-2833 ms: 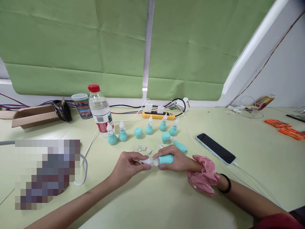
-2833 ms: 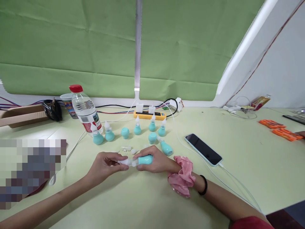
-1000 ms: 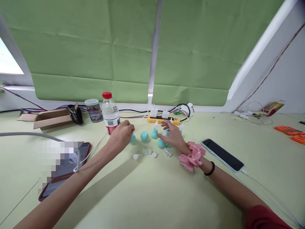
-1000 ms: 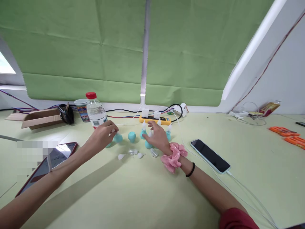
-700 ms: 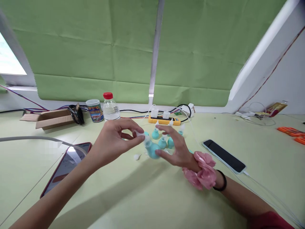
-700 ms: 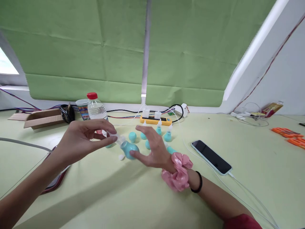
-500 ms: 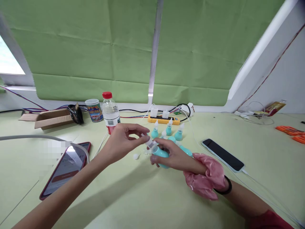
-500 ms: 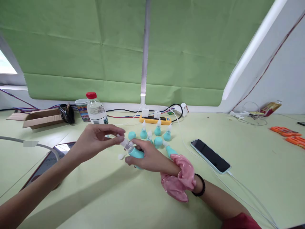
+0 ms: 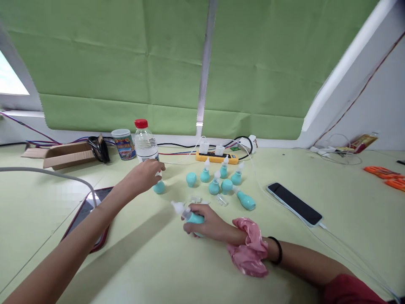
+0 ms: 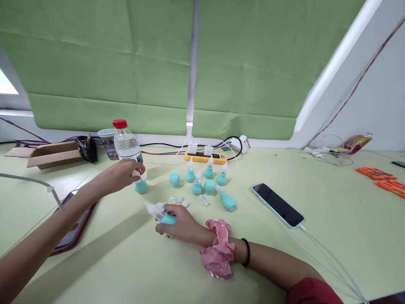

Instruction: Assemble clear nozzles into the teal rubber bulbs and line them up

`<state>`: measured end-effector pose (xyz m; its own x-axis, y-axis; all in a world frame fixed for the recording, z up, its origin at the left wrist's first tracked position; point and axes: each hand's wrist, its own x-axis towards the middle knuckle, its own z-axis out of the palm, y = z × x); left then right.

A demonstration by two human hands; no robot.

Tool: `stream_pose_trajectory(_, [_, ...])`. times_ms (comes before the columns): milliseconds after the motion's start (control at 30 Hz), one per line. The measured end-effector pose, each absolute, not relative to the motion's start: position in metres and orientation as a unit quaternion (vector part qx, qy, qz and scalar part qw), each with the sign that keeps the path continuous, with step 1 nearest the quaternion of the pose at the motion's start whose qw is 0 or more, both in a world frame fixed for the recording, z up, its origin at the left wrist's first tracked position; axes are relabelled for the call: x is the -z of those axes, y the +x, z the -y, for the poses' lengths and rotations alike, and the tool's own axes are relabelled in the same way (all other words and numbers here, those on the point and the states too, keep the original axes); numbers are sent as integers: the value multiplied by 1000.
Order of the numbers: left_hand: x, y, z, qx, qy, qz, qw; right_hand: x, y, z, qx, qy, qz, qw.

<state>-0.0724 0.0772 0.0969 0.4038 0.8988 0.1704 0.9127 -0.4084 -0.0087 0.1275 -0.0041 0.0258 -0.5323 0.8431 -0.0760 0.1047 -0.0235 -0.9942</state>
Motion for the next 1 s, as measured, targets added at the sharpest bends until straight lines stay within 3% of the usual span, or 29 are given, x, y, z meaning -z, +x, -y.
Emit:
stream_pose_trajectory(200, [-98,-77,-82,106,-836,537,15,-35,142,-9,-286,-421,830,229])
stream_pose_trajectory(333, [-105,-73,-77,134,-832,538,-9,-55,155,-13,-174,-441,860,190])
stream_pose_trajectory(867, [-99,-67,-77,113,-834,539,18,-63,165,-29,-156,-498,827,210])
stream_pose_trajectory(1000, [-95,-66,-78,107,-829,548,-12,-63,163,-28,-105,-504,828,223])
